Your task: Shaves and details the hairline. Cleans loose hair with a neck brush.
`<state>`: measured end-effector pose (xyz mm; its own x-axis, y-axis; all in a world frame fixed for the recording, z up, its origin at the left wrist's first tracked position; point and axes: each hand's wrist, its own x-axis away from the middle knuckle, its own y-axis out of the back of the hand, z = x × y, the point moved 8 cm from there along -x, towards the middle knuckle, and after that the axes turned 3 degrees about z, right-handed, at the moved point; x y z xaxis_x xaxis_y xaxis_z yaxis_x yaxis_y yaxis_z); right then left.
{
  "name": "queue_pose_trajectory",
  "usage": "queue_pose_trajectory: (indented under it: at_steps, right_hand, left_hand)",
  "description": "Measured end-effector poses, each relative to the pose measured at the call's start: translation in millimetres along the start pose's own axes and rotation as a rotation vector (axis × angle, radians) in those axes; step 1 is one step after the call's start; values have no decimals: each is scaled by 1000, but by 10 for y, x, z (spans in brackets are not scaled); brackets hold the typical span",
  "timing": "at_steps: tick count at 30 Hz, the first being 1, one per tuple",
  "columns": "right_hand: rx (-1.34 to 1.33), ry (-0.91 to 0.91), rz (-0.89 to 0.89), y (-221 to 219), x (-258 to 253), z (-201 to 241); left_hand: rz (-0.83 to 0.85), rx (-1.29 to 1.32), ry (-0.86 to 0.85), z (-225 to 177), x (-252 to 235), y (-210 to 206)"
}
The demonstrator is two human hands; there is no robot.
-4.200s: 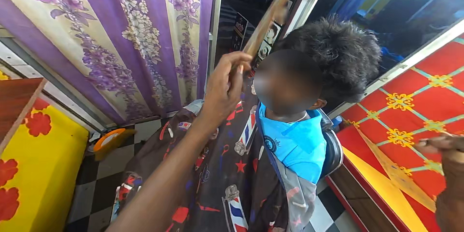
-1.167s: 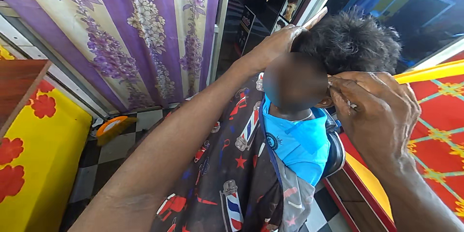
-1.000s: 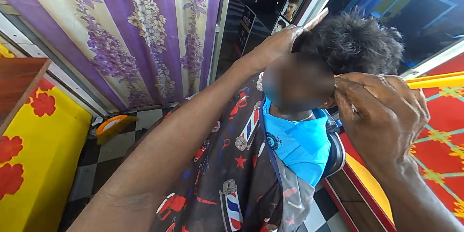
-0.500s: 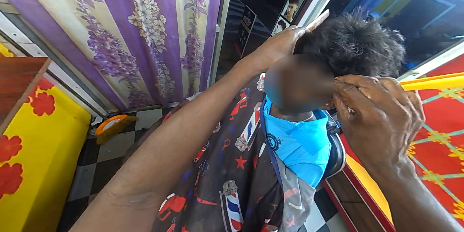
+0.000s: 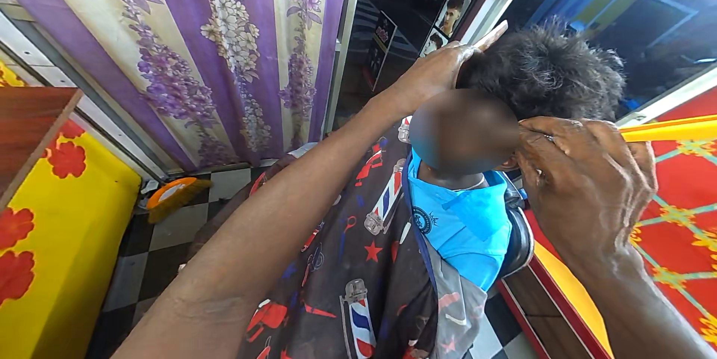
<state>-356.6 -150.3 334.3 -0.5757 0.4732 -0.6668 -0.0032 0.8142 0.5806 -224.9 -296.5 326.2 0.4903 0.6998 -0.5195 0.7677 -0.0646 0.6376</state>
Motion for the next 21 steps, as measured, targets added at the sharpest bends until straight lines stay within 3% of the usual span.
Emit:
queue_pose_trajectory:
  at_steps: [11, 17, 21]
  right_hand:
    - [-53, -24, 118, 30, -84, -34]
    - [-32, 20, -13, 111, -71, -20]
    - [-27, 20, 11, 75, -63, -31]
  left_hand:
    - [-35, -68, -11, -44, 10, 2]
    - [-32, -67, 7, -32, -10, -2]
    - [-26, -63, 6, -29, -11, -6]
